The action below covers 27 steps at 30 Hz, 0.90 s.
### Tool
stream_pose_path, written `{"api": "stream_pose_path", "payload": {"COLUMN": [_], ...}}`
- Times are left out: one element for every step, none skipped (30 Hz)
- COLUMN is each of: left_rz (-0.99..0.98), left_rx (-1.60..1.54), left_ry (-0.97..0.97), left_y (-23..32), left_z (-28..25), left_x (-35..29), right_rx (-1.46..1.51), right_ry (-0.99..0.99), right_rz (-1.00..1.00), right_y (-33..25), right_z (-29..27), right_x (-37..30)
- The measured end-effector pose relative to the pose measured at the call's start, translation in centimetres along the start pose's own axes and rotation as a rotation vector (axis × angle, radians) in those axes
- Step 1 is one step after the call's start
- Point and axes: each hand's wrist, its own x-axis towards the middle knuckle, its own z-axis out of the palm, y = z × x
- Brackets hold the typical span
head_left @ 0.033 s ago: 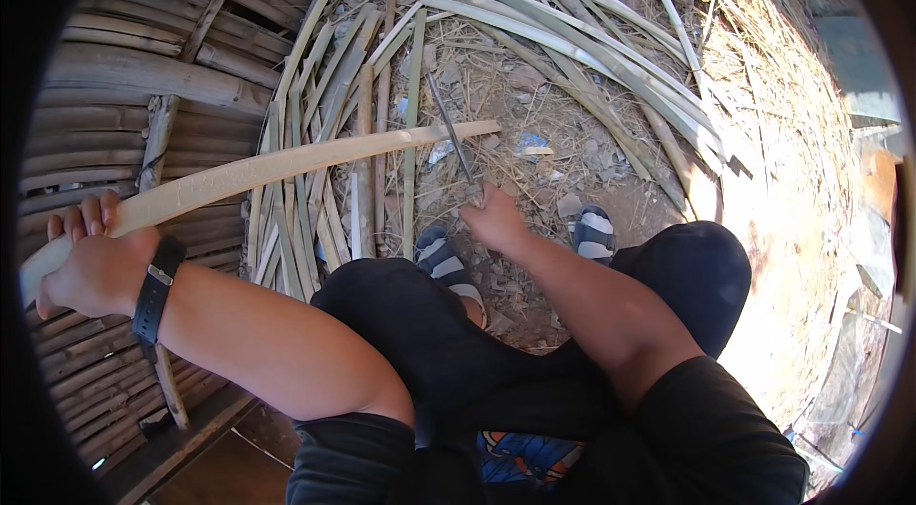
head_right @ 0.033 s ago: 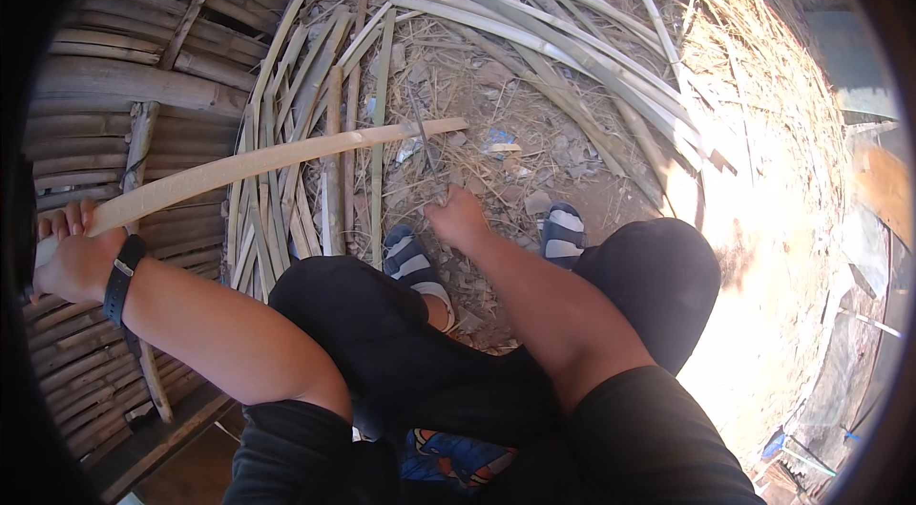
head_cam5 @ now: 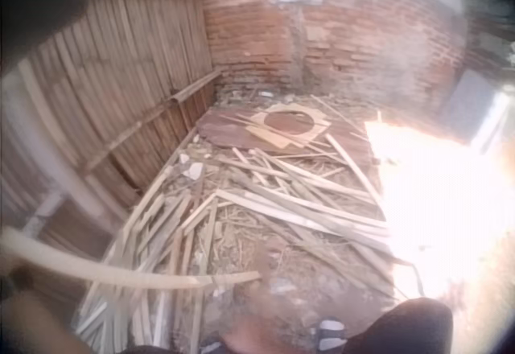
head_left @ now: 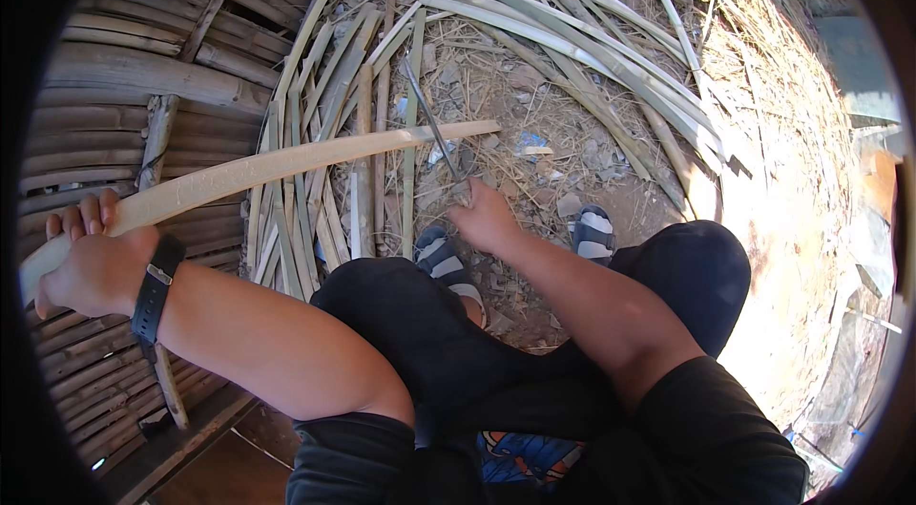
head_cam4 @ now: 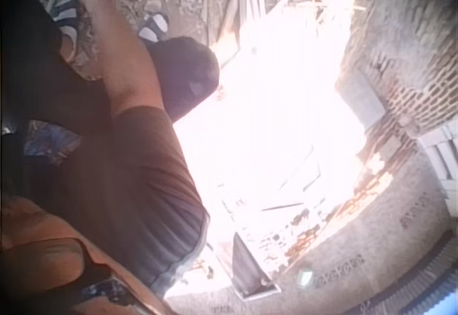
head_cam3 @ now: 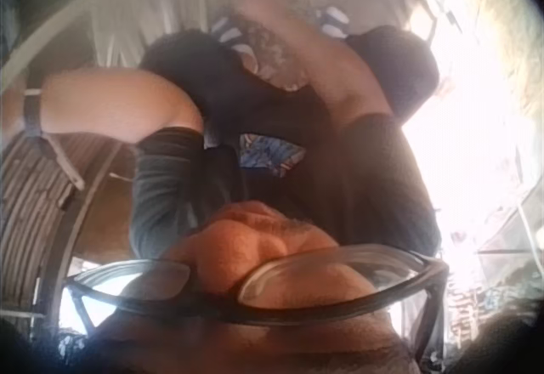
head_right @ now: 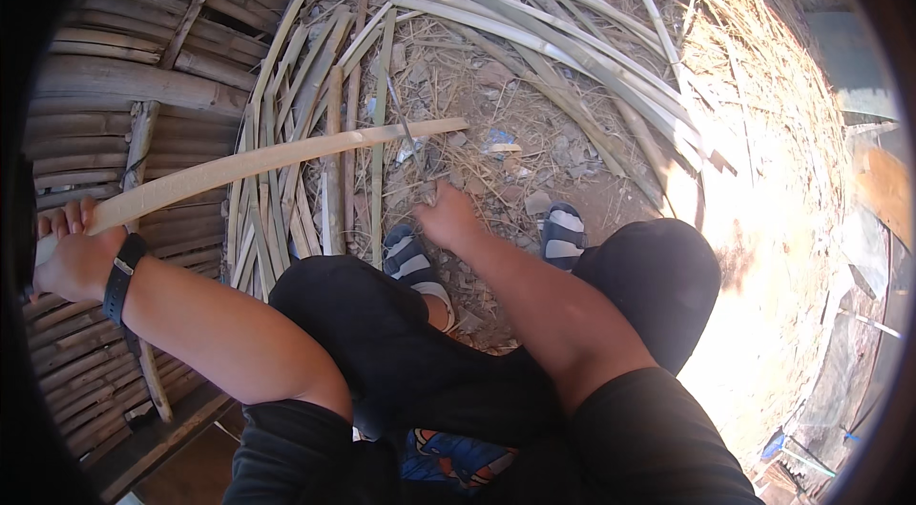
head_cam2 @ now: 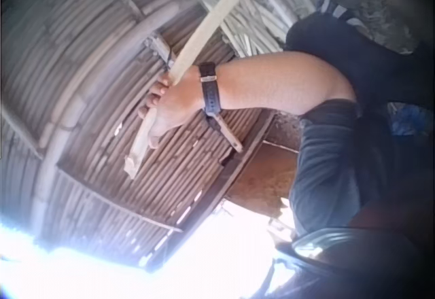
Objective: The person sits on the ground and uses a knife to shave thin strips from a piece of wood. They hold the wood in their left hand and repeatedly scrape the blade along its length to remove layers, creating wood shavings.
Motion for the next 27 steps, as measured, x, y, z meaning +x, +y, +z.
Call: {"api": "stream_pose_path", "payload": {"left_rz": [0.007, 0.007, 0.020, 0.033, 0.043, 0.031, 0.020, 0.010, 0.007, 0.011, 0.014, 0.027, 0.034, 0.040, 0.035, 0.032, 0.029, 0.048, 0.058, 0.066, 0.058, 0.050, 0.042, 0.027, 0.017, 0.010, 0.012], "left_rx": [0.018, 0.028, 0.045, 0.061, 0.070, 0.050, 0.032, 0.016, 0.045, 0.073, 0.096, 0.094, 0.090, 0.085, 0.042, 0.006, -0.030, 0.001, 0.022, 0.048, 0.049, 0.048, 0.044, 0.013, -0.015, -0.044, -0.025], "left_ry": [0.007, 0.011, 0.022, 0.033, 0.038, 0.032, 0.028, 0.024, 0.073, 0.121, 0.172, 0.165, 0.155, 0.144, 0.085, 0.030, -0.026, -0.004, 0.007, 0.015, 0.012, 0.011, 0.010, -0.018, -0.045, -0.071, -0.035], "left_y": [0.2, 0.0, 0.0, 0.1, 0.0, 0.0, 0.0, -0.1, -0.1, 0.2, 0.3, 0.5, 0.6, 0.6, 0.5, 0.5, 0.3, 0.4, 0.4, 0.3, 0.3, 0.3, 0.2, 0.1, 0.1, 0.2, 0.2], "left_z": [-0.3, -0.4, -0.9, -1.4, -1.6, -1.5, -1.5, -1.6, -1.0, -0.1, 0.7, 0.9, 1.1, 1.3, 1.1, 0.6, 0.2, -0.1, 0.1, 0.1, -0.1, -0.6, -0.8, -0.6, -0.6, -0.7, -0.6], "left_x": [0.0, -0.1, -0.2, -0.1, -0.2, -0.1, 0.2, 0.3, -0.2, -1.0, -1.5, -1.8, -2.0, -2.0, -1.6, -0.8, -0.3, -0.3, -0.4, -0.6, -0.5, -0.4, -0.3, -0.2, -0.1, 0.1, 0.0], "right_rx": [0.022, 0.040, 0.058, 0.056, 0.053, 0.051, -0.016, -0.083, -0.148, -0.156, -0.165, -0.187, -0.208, -0.136, -0.065, -0.053, -0.043, -0.086, -0.011, 0.068, 0.076, 0.083, 0.089, 0.063, 0.017, -0.028, -0.073], "right_ry": [-0.004, 0.001, 0.013, -0.138, -0.281, -0.415, -0.373, -0.332, -0.285, -0.185, -0.082, -0.154, -0.220, -0.195, -0.173, -0.133, -0.092, -0.035, -0.053, -0.071, -0.171, -0.270, -0.367, -0.403, -0.311, -0.219, -0.124], "right_rz": [-0.102, -0.200, -0.299, -0.261, -0.220, -0.180, -0.131, -0.083, -0.032, 0.021, 0.071, 0.168, 0.270, 0.271, 0.272, 0.203, 0.137, -0.006, -0.111, -0.211, -0.214, -0.216, -0.221, -0.180, -0.140, -0.105, -0.067], "right_y": [-3.0, -6.1, -10.0, -13.8, -17.6, -19.4, -18.8, -17.3, -15.3, -12.1, -8.9, -6.8, -5.8, -5.3, -5.2, -5.9, -6.7, -9.1, -11.1, -12.7, -14.5, -16.2, -16.9, -15.8, -14.1, -12.0, -9.8], "right_z": [0.9, 1.2, 0.9, -0.8, -2.9, -4.1, -4.1, -3.9, -3.8, -3.4, -3.4, -4.8, -6.0, -5.6, -5.3, -4.8, -4.3, -3.6, -3.3, -3.0, -3.2, -3.6, -3.9, -3.6, -3.2, -2.9, -2.9], "right_x": [-0.4, -0.8, -1.9, -3.1, -4.3, -4.9, -4.8, -4.4, -4.1, -3.4, -2.4, -1.7, -1.2, -0.9, -0.9, -1.3, -1.8, -2.6, -3.0, -3.5, -4.1, -4.7, -4.9, -4.4, -4.0, -3.5, -3.0]}}
